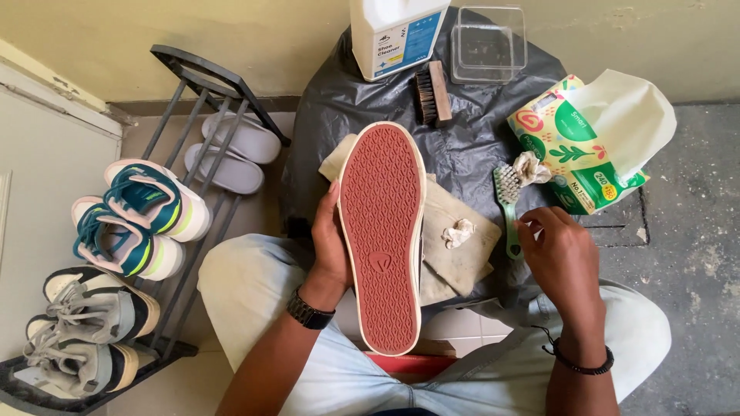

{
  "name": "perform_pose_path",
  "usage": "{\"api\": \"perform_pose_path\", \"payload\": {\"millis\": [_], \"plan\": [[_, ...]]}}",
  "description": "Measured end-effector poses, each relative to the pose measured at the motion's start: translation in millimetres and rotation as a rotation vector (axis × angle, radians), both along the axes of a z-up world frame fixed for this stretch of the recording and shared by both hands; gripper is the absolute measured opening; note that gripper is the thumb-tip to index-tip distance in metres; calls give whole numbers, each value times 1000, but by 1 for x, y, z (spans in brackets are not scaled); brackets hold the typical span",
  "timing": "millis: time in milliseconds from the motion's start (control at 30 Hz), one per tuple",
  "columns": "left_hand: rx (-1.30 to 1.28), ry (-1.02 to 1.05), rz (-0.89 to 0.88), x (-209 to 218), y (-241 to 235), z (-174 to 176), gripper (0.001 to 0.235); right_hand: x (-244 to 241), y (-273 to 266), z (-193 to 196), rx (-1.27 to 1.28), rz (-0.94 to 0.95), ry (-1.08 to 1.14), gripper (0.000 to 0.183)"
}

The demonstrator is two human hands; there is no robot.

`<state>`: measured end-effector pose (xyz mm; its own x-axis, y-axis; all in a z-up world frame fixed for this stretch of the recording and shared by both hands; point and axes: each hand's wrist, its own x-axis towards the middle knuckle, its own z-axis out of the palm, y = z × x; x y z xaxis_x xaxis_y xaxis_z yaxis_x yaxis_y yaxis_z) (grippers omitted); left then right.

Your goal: The person cleans a black and white sneaker using a cloth and a brush. They wipe the upper and heel, then scrub the sole with a brush, and finally place the shoe on a nearby shoe rack.

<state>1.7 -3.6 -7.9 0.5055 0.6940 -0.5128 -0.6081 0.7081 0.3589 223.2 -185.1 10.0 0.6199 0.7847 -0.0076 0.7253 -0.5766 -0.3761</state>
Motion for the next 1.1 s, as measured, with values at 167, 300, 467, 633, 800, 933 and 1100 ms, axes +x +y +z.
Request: {"api": "perform_pose_path", "payload": {"millis": [167, 300, 467, 633, 800, 933, 1100], "plan": [[-4, -30, 54, -6, 11, -20, 54, -5, 5, -6, -165, -110, 18, 27], [-19, -78, 59, -7, 7, -21, 56, -4, 8, -25, -114, -139, 49, 31], [-9, -114, 11, -10, 3, -15, 54, -3, 10, -24, -88, -202, 124, 34], [-5, -141, -29, -11, -6, -7, 53, 20, -4, -40, -3, -100, 50, 16], [258, -363, -187, -23, 0, -14, 54, 11, -5, 1, 123, 9, 153, 28], [317, -330, -217, -25, 0, -3, 53, -7, -4, 30, 317, 160, 105, 29], [260, -298, -283, -28, 0, -2, 54, -39, 3, 70, 660, 473, 77, 16]]}}
